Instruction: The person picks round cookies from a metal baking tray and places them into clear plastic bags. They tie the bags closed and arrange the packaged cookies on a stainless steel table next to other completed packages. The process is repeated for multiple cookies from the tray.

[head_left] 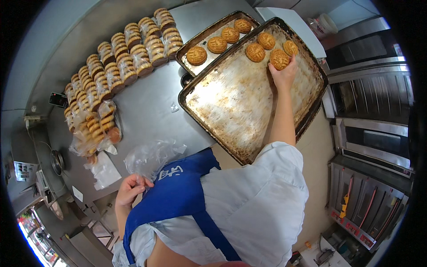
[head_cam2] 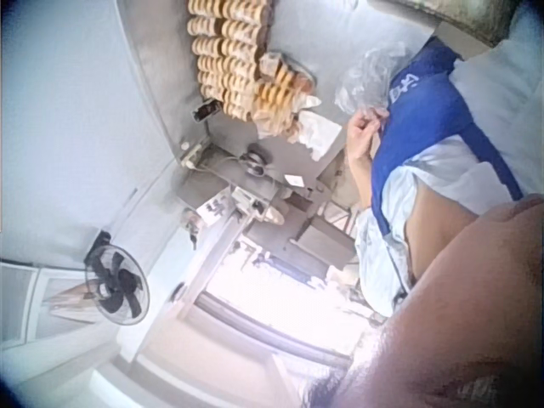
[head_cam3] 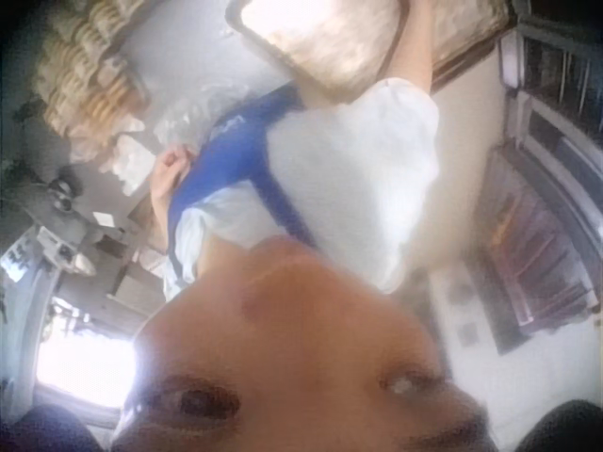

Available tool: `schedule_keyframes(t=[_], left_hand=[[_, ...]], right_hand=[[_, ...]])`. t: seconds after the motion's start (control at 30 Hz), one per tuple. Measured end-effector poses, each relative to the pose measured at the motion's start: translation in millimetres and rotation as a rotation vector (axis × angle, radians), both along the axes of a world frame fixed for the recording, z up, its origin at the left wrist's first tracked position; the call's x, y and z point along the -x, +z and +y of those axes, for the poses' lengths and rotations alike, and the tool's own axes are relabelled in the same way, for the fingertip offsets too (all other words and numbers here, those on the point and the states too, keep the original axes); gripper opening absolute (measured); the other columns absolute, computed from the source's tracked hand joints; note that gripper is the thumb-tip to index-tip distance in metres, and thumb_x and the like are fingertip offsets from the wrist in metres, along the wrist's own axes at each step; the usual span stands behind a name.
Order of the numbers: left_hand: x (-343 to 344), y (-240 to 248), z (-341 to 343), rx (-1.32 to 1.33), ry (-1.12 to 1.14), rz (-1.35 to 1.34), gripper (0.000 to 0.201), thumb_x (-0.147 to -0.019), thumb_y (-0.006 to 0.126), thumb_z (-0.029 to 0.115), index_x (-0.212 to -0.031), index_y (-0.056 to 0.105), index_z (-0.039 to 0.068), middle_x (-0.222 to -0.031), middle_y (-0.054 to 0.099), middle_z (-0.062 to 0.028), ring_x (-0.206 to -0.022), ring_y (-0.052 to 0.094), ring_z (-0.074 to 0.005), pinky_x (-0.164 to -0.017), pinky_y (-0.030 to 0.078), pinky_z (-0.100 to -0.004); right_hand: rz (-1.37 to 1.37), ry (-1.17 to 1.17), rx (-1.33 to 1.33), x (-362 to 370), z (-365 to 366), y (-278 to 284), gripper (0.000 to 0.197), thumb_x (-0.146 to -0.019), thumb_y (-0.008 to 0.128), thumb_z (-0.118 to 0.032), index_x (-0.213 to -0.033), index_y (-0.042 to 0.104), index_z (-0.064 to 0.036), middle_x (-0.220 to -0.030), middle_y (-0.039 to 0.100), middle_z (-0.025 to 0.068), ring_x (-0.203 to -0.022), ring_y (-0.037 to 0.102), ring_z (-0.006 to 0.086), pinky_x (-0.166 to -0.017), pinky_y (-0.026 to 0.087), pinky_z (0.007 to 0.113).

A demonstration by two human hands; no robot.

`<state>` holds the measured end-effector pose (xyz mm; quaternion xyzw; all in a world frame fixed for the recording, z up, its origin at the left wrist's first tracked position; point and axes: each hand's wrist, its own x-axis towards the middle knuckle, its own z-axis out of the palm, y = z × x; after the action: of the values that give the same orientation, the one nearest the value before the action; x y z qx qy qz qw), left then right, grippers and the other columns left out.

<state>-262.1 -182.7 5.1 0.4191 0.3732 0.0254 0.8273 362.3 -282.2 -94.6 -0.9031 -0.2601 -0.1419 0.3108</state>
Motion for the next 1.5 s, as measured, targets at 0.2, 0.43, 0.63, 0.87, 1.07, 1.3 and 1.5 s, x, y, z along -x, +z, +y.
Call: schedule_keyframes(t=[0.2, 0.43, 0.63, 0.87, 1.07, 1.3, 1.5], left_hand=[[-29, -5, -5, 0.003, 0.030, 0.080, 0.014, -0.081, 0.069, 0.013, -0.085, 0.056, 0.009, -0.095, 0.068, -0.0128, -0.091, 0.061, -0.0175, -0.086, 0.045, -0.0305], [-54, -6, -7, -0.059, 0.060, 0.122, 0.010, -0.084, 0.065, 0.010, -0.086, 0.056, 0.008, -0.094, 0.069, -0.0128, -0.091, 0.062, -0.0177, -0.088, 0.045, -0.0308], [-60, -12, -11, -0.105, 0.091, 0.191, 0.007, -0.087, 0.062, 0.009, -0.088, 0.056, 0.008, -0.093, 0.069, -0.0111, -0.091, 0.062, -0.0165, -0.088, 0.045, -0.0292], [-67, -13, -11, -0.074, 0.161, 0.263, 0.005, -0.089, 0.060, 0.006, -0.088, 0.055, 0.008, -0.093, 0.069, -0.0100, -0.090, 0.062, -0.0145, -0.087, 0.045, -0.0268], [-80, -8, -14, -0.172, 0.200, 0.260, 0.005, -0.089, 0.061, 0.008, -0.088, 0.056, 0.007, -0.092, 0.069, -0.0094, -0.090, 0.062, -0.0135, -0.086, 0.045, -0.0260], [-76, -18, -16, -0.240, 0.238, 0.268, 0.005, -0.089, 0.061, 0.008, -0.089, 0.056, 0.007, -0.090, 0.067, -0.0076, -0.087, 0.060, -0.0128, -0.085, 0.045, -0.0264], [-71, -23, -24, -0.513, 0.348, 0.269, 0.005, -0.090, 0.060, 0.005, -0.089, 0.055, 0.005, -0.087, 0.064, -0.0043, -0.085, 0.060, -0.0112, -0.081, 0.046, -0.0251]], right_hand=[[0.162, -0.012, 0.101, -60, 7, -10, 0.089, -0.071, 0.077, -0.044, -0.136, 0.039, 0.0041, -0.131, 0.048, 0.0219, -0.124, 0.044, 0.0348, -0.103, 0.037, 0.042], [0.541, 0.080, 0.075, -88, 12, 9, 0.093, -0.067, 0.077, -0.053, -0.131, 0.045, 0.0064, -0.134, 0.047, 0.0259, -0.127, 0.045, 0.0339, -0.102, 0.039, 0.043], [0.126, 0.307, 0.373, -54, 20, 27, 0.091, -0.058, 0.083, -0.047, -0.126, 0.050, 0.0035, -0.114, 0.061, 0.0225, -0.100, 0.062, 0.0320, -0.088, 0.049, 0.039], [0.648, 0.131, -0.146, -149, 21, 27, 0.078, -0.061, 0.085, -0.045, -0.115, 0.057, 0.0032, -0.103, 0.067, 0.0124, -0.093, 0.064, 0.0211, -0.083, 0.050, 0.034], [0.974, -0.003, -0.286, -208, 11, 12, 0.071, -0.065, 0.081, -0.054, -0.113, 0.062, -0.0047, -0.100, 0.065, 0.0030, -0.081, 0.058, 0.0149, -0.072, 0.041, 0.025], [0.781, 0.104, -0.210, -196, 14, -5, 0.086, -0.059, 0.085, -0.050, -0.118, 0.056, 0.0056, -0.114, 0.062, 0.0147, -0.107, 0.057, 0.0245, -0.090, 0.044, 0.036], [0.199, 0.232, 0.076, -122, 25, 5, 0.095, -0.058, 0.088, -0.040, -0.131, 0.044, 0.0014, -0.132, 0.045, 0.0210, -0.119, 0.048, 0.0319, -0.100, 0.041, 0.040]])
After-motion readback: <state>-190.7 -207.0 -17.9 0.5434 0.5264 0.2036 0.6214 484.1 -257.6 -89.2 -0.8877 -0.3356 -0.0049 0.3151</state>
